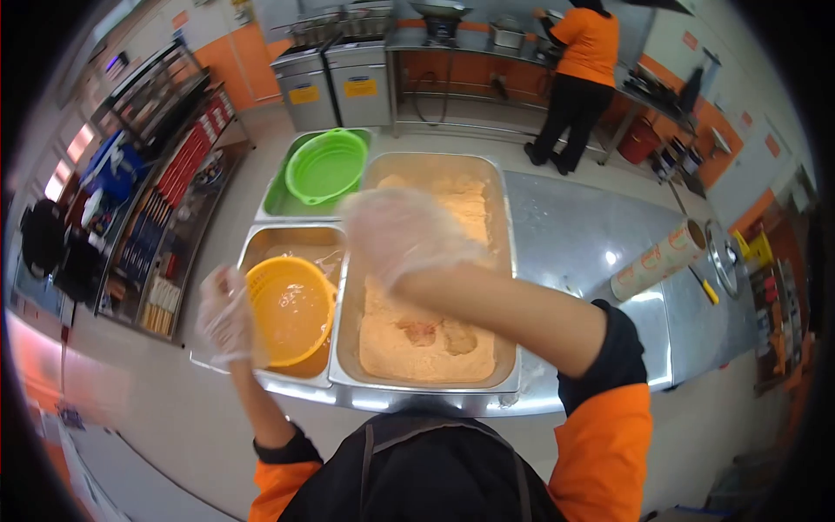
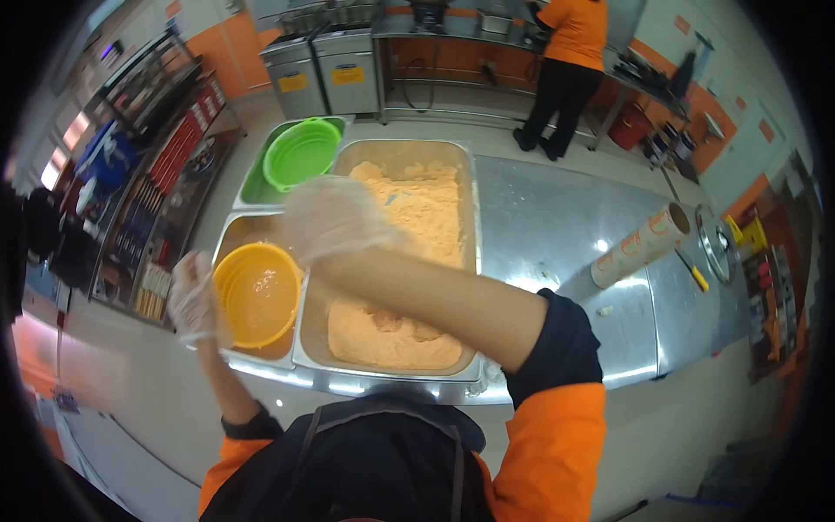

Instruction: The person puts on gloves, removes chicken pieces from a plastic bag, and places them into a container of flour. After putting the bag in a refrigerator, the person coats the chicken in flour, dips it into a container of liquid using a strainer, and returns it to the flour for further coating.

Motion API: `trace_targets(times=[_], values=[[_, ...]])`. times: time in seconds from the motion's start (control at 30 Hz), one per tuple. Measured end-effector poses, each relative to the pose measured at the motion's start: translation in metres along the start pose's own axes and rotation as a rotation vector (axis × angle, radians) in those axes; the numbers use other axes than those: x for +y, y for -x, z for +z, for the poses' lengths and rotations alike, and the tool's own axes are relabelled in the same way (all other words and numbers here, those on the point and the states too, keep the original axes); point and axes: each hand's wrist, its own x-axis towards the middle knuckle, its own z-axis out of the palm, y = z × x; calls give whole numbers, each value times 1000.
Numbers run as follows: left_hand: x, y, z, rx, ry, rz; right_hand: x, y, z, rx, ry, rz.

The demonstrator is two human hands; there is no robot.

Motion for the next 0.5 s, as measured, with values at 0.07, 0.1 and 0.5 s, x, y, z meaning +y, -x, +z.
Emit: trace_targets(times=[0.07,0.1,0.5], values=[[39,10,9,-53,40,-33,45,-25,66,-117,-126,108],[31,9,33,-74,38,189,64,-34,93,-237,17,26],[44,41,172,-5,481,378,138,-100,356,-37,-622,5]])
